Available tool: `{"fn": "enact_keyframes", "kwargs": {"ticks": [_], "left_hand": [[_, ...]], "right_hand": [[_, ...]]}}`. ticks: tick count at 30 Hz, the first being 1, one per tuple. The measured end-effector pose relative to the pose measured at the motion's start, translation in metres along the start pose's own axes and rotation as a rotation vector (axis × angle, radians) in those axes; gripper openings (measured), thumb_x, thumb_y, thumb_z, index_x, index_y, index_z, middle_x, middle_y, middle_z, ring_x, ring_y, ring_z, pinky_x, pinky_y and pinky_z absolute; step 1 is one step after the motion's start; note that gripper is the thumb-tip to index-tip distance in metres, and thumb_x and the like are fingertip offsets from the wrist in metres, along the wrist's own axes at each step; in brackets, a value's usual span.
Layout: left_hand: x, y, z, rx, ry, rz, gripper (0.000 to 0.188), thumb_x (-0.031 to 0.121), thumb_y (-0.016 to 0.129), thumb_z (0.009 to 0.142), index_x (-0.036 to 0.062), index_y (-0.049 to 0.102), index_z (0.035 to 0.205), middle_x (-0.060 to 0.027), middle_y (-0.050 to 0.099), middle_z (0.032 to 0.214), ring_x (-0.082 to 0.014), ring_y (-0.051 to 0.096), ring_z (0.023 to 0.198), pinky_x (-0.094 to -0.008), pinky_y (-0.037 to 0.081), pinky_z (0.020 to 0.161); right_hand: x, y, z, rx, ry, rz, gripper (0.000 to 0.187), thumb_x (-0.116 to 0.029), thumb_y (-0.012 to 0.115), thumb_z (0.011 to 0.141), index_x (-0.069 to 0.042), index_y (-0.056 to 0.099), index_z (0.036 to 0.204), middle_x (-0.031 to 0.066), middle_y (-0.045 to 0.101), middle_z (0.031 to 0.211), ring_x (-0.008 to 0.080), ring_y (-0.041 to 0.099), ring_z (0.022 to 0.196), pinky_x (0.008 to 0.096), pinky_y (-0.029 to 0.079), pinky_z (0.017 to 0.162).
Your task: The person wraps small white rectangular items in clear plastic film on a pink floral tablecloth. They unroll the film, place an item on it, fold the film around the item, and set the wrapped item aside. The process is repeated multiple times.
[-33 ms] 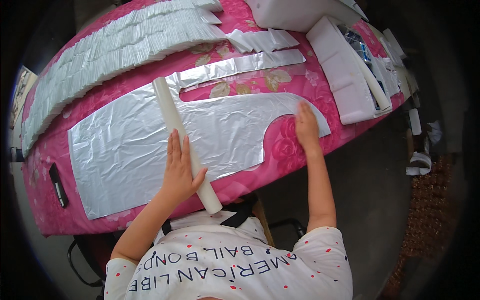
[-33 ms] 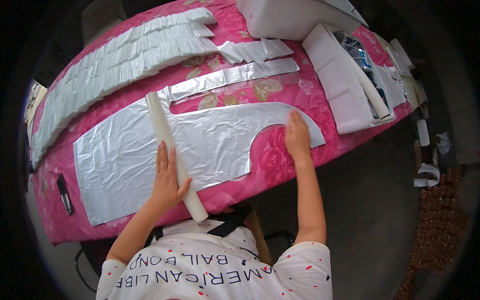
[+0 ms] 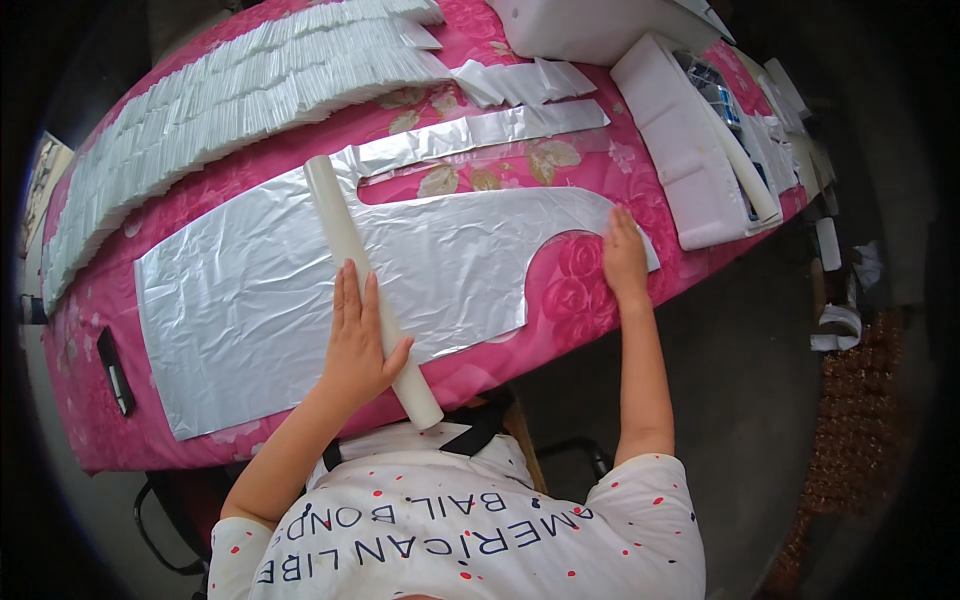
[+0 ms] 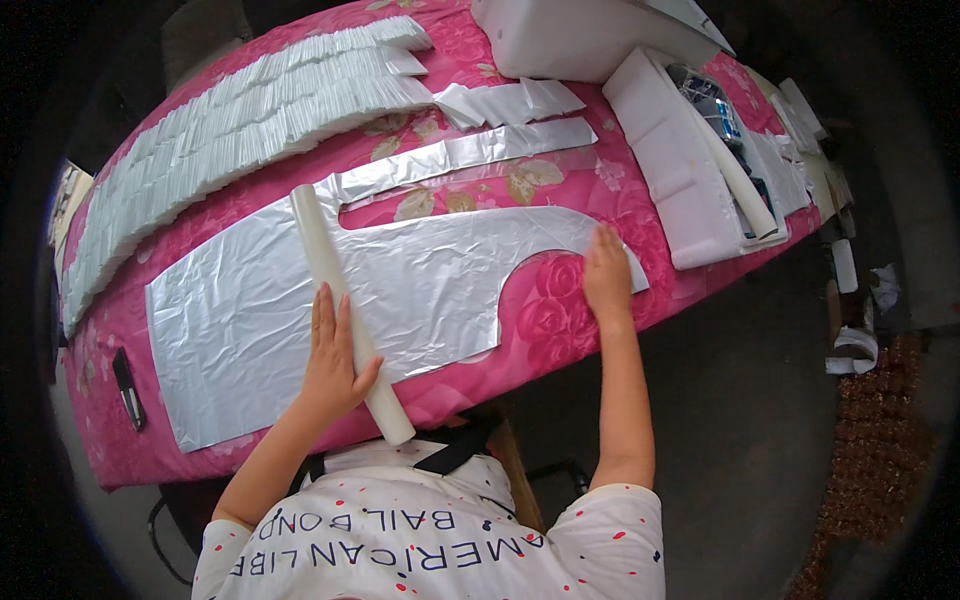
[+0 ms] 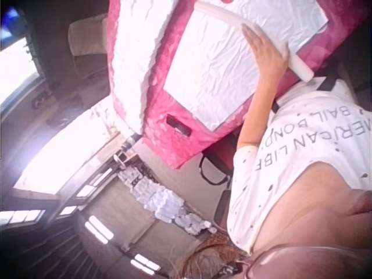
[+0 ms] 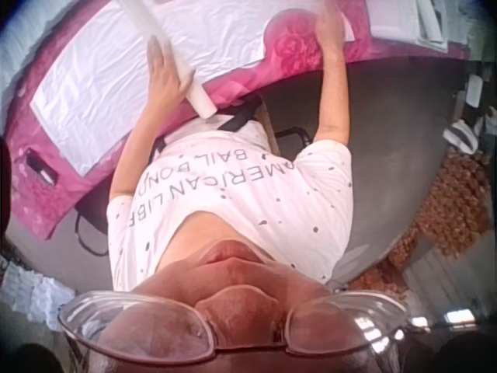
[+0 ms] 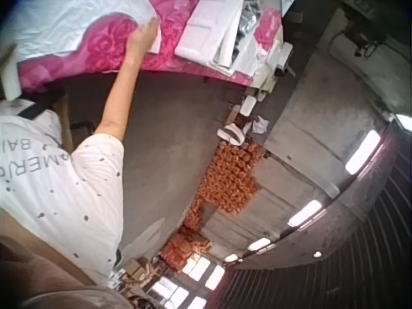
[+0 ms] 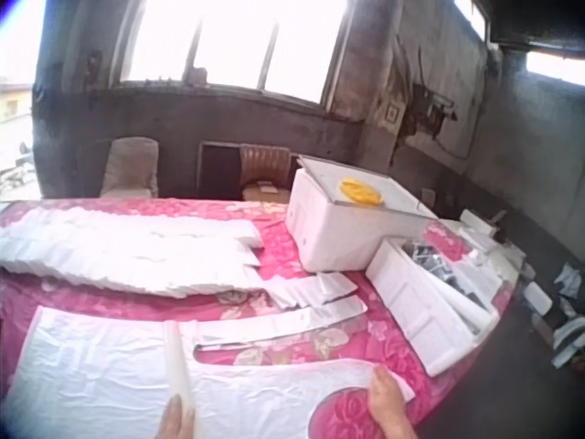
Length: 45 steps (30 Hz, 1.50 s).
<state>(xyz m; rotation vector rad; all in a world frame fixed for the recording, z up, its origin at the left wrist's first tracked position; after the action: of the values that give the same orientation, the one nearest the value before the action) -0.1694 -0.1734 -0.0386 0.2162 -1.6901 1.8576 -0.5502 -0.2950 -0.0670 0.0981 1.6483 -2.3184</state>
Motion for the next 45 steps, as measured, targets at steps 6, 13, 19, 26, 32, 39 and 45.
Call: {"fn": "enact_keyframes", "kwargs": {"ticks": [6, 13, 19, 26, 32, 39, 45], "left_hand": [[0.002, 0.0, 0.001, -0.015, -0.016, -0.007, 0.085, 0.028, 0.062, 0.077, -0.0063, 0.014, 0.138, -0.031, 0.002, 0.144, -0.0457, 0.003, 0.135, -0.0476, 0.011, 0.109], [0.004, 0.0, 0.002, -0.019, -0.022, -0.006, 0.083, 0.025, 0.06, 0.078, -0.0031, 0.012, 0.14, -0.0283, 0.002, 0.146, -0.0445, 0.003, 0.135, -0.0481, 0.011, 0.109], [0.005, 0.0, 0.003, -0.029, -0.014, 0.004, 0.086, 0.026, 0.063, 0.075, -0.0069, 0.015, 0.138, -0.0306, 0.004, 0.144, -0.0457, 0.005, 0.134, -0.0476, 0.013, 0.109], [0.006, -0.002, 0.003, -0.033, -0.024, 0.011, 0.086, 0.027, 0.065, 0.075, -0.0089, 0.017, 0.136, -0.0316, 0.006, 0.143, -0.0463, 0.006, 0.134, -0.0467, 0.014, 0.109], [0.004, 0.001, 0.003, -0.041, -0.025, -0.05, 0.081, 0.025, 0.061, 0.077, -0.0052, 0.016, 0.138, -0.0289, 0.001, 0.145, -0.0455, 0.003, 0.135, -0.047, 0.012, 0.109], [-0.003, -0.012, -0.004, 0.041, -0.267, -0.999, 0.063, 0.023, 0.06, 0.083, -0.0005, 0.032, 0.133, -0.0207, 0.037, 0.132, -0.0272, 0.04, 0.12, -0.0375, 0.036, 0.096], [-0.045, -0.015, -0.018, -0.276, -0.777, -1.534, 0.025, 0.021, 0.06, 0.085, 0.0038, 0.059, 0.103, -0.0047, 0.064, 0.082, -0.0143, 0.061, 0.072, -0.0277, 0.049, 0.065]], "right_hand": [[0.017, -0.014, -0.008, 0.086, 0.038, -0.188, 0.031, -0.01, 0.049, 0.086, 0.001, 0.056, 0.114, 0.0173, 0.052, 0.123, 0.0313, 0.048, 0.116, 0.0375, 0.037, 0.098], [0.013, -0.016, -0.008, 0.107, 0.033, -0.246, 0.024, -0.01, 0.052, 0.084, -0.001, 0.061, 0.105, 0.0139, 0.058, 0.116, 0.028, 0.052, 0.113, 0.0373, 0.041, 0.092], [0.008, -0.024, -0.004, 0.171, 0.009, -0.189, 0.014, -0.011, 0.056, 0.081, -0.003, 0.062, 0.091, 0.0094, 0.064, 0.099, 0.0261, 0.059, 0.097, 0.0394, 0.044, 0.082], [-0.023, -0.04, 0.0, 0.146, 0.22, 0.017, 0.01, -0.013, 0.061, 0.079, -0.004, 0.059, 0.081, 0.0083, 0.064, 0.08, 0.0234, 0.06, 0.066, 0.0336, 0.046, 0.058], [-0.06, -0.008, 0.009, -0.095, 0.503, 0.996, 0.019, -0.012, 0.065, 0.081, -0.001, 0.062, 0.096, -0.0034, 0.057, 0.072, 0.0024, 0.046, 0.06, 0.0186, 0.039, 0.053], [-0.262, -0.005, -0.025, -0.436, 0.219, 1.071, 0.025, -0.014, 0.066, 0.079, -0.003, 0.062, 0.101, 0.0037, 0.058, 0.067, 0.0096, 0.051, 0.057, 0.025, 0.043, 0.052], [-0.328, -0.016, -0.058, -0.567, -0.204, 0.966, 0.041, -0.017, 0.066, 0.078, -0.002, 0.056, 0.114, 0.0136, 0.063, 0.089, 0.0251, 0.06, 0.074, 0.032, 0.047, 0.066]]}}
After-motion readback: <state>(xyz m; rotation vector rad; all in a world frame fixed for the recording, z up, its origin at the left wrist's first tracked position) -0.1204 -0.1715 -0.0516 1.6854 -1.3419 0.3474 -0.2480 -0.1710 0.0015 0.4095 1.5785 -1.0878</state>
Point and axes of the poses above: each hand's wrist, its own z-axis towards the middle knuckle, its own y-axis out of the palm, x = y × z, the point moved 5 cm from there along z, towards the middle knuckle
